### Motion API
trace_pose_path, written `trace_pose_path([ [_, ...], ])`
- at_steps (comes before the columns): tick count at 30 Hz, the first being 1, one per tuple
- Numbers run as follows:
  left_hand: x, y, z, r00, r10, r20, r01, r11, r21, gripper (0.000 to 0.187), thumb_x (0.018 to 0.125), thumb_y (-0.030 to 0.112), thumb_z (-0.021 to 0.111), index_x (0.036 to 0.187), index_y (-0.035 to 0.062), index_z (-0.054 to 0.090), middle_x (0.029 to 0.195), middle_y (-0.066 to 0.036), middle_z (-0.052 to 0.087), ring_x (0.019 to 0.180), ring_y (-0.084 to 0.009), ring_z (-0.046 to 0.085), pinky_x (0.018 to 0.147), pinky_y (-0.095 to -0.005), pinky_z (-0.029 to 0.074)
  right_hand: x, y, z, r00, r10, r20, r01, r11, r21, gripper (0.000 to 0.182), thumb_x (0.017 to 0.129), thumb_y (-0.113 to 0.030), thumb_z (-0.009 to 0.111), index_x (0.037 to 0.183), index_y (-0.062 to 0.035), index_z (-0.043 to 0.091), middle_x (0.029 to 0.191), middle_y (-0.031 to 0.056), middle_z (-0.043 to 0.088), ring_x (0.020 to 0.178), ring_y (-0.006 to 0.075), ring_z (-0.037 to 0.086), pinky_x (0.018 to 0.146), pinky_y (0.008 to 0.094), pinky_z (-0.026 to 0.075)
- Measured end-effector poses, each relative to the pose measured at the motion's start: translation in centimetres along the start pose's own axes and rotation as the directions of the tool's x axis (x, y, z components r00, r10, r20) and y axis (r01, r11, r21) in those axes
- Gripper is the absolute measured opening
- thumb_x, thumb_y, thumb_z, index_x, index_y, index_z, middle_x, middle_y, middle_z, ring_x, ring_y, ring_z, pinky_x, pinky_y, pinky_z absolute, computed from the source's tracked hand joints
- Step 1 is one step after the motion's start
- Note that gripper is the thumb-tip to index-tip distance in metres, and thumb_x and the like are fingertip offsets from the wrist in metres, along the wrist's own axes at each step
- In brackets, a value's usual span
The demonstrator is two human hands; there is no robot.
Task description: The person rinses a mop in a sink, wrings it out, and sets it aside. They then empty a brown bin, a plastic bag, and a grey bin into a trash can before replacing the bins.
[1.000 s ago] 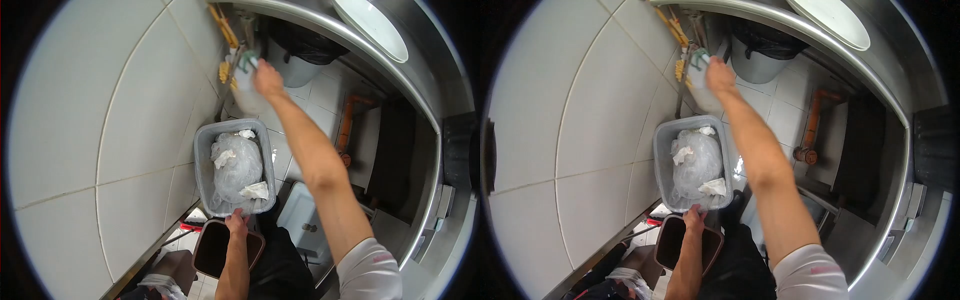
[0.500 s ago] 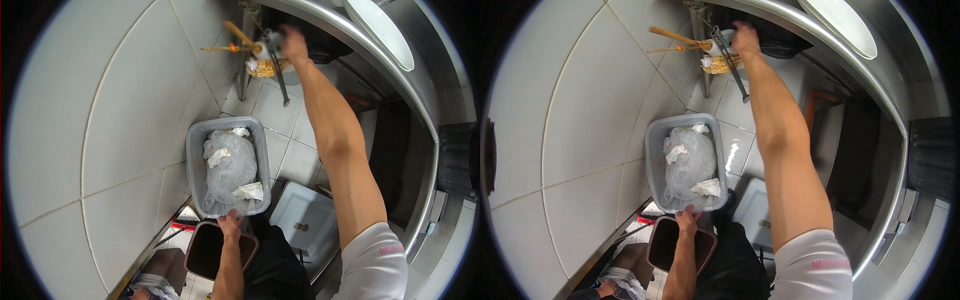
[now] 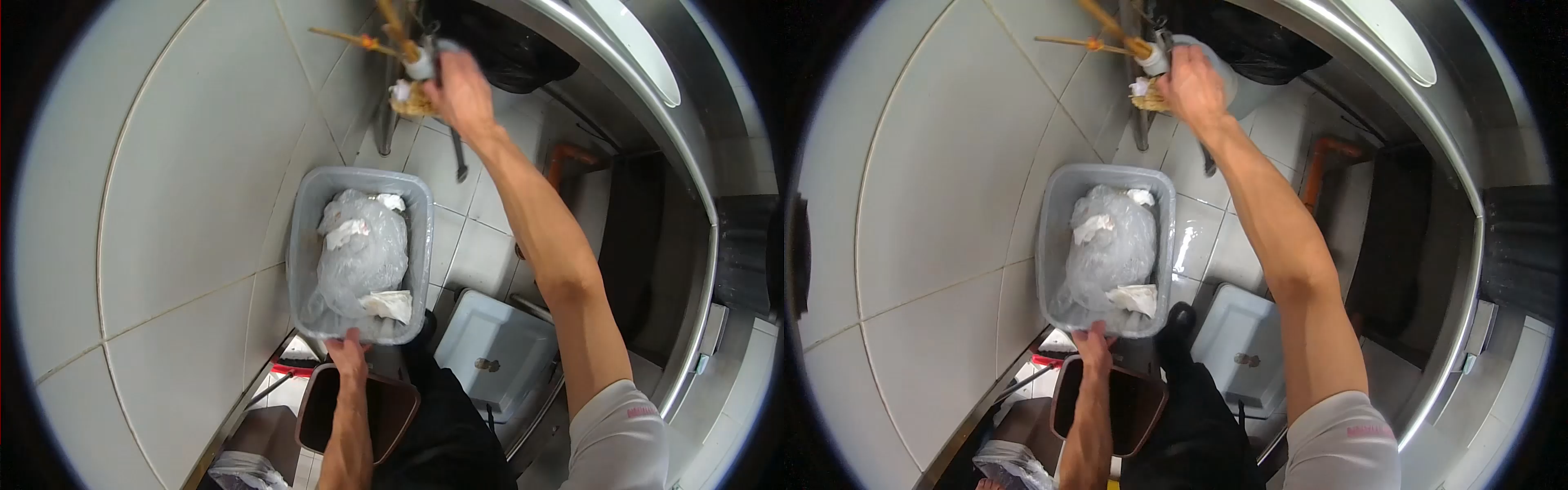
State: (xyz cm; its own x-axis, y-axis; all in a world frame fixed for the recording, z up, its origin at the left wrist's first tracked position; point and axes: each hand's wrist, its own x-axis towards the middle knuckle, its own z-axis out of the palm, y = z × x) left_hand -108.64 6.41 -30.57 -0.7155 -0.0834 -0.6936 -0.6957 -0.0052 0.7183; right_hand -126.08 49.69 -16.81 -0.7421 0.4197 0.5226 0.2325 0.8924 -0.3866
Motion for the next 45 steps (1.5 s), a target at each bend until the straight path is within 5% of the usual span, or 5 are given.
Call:
trace_pose_path([
  [17,5.1,8.4,7.8,0.994,0.109,-0.021,-0.111,0.968,-0.227,0.050,0.077,0.001,0.058,0.124,0.0161,0.052,0.111,-0.004,0.061,0.079,-0.0212,0.065,0.045,-0.0322,0.049,-8.4,0.0,-5.9,0.910,0.382,0.162,-0.397,0.915,0.071,0.079,0.078,-0.026,0.074,0.142,-0.0008,0.035,0.131,0.0303,0.050,0.125,0.0439,0.050,0.103,0.0447,0.044],
  [21,8.8,9.5,7.8,0.990,0.050,0.130,-0.035,0.993,-0.110,0.047,0.074,0.002,0.060,0.120,0.0104,0.054,0.106,-0.006,0.064,0.076,-0.0207,0.065,0.045,-0.0316,0.049,-19.6,-2.2,0.0,0.312,0.522,0.794,-0.933,0.324,0.154,0.102,0.082,-0.050,0.073,0.149,0.0071,0.020,0.141,0.0261,0.048,0.123,0.0384,0.054,0.087,0.0456,0.055],
  [32,5.9,10.9,6.0,0.924,-0.020,0.381,0.041,0.998,-0.048,0.065,0.084,0.012,0.069,0.140,0.0131,0.037,0.131,-0.012,0.052,0.095,-0.0240,0.064,0.066,-0.0352,0.055,-27.0,-7.5,-4.0,0.254,0.344,0.904,-0.964,0.013,0.266,0.071,0.098,-0.029,0.059,0.150,0.0002,0.022,0.129,0.0219,0.056,0.103,0.0270,0.066,0.085,0.0365,0.055],
  [37,-8.6,9.4,-6.0,0.716,0.582,0.386,-0.685,0.693,0.224,0.084,0.088,0.011,0.068,0.152,0.0025,0.015,0.153,-0.019,0.028,0.111,-0.0253,0.060,0.087,-0.0335,0.052,-46.2,-6.9,-11.1,0.175,0.470,0.865,-0.957,-0.126,0.262,0.053,0.096,-0.024,0.062,0.144,-0.0142,0.041,0.125,0.0079,0.060,0.097,0.0200,0.066,0.083,0.0354,0.053],
  [45,-15.9,-4.9,-42.4,0.935,0.341,0.092,-0.311,0.669,0.675,0.063,0.080,0.010,0.069,0.135,-0.0037,0.040,0.114,-0.018,0.061,0.087,-0.0226,0.062,0.069,-0.0334,0.053,-74.8,-23.9,-32.9,-0.240,0.582,0.777,-0.967,-0.209,-0.142,0.031,0.092,-0.017,0.059,0.120,-0.0034,0.059,0.112,0.0108,0.066,0.087,0.0215,0.067,0.071,0.0364,0.053],
])
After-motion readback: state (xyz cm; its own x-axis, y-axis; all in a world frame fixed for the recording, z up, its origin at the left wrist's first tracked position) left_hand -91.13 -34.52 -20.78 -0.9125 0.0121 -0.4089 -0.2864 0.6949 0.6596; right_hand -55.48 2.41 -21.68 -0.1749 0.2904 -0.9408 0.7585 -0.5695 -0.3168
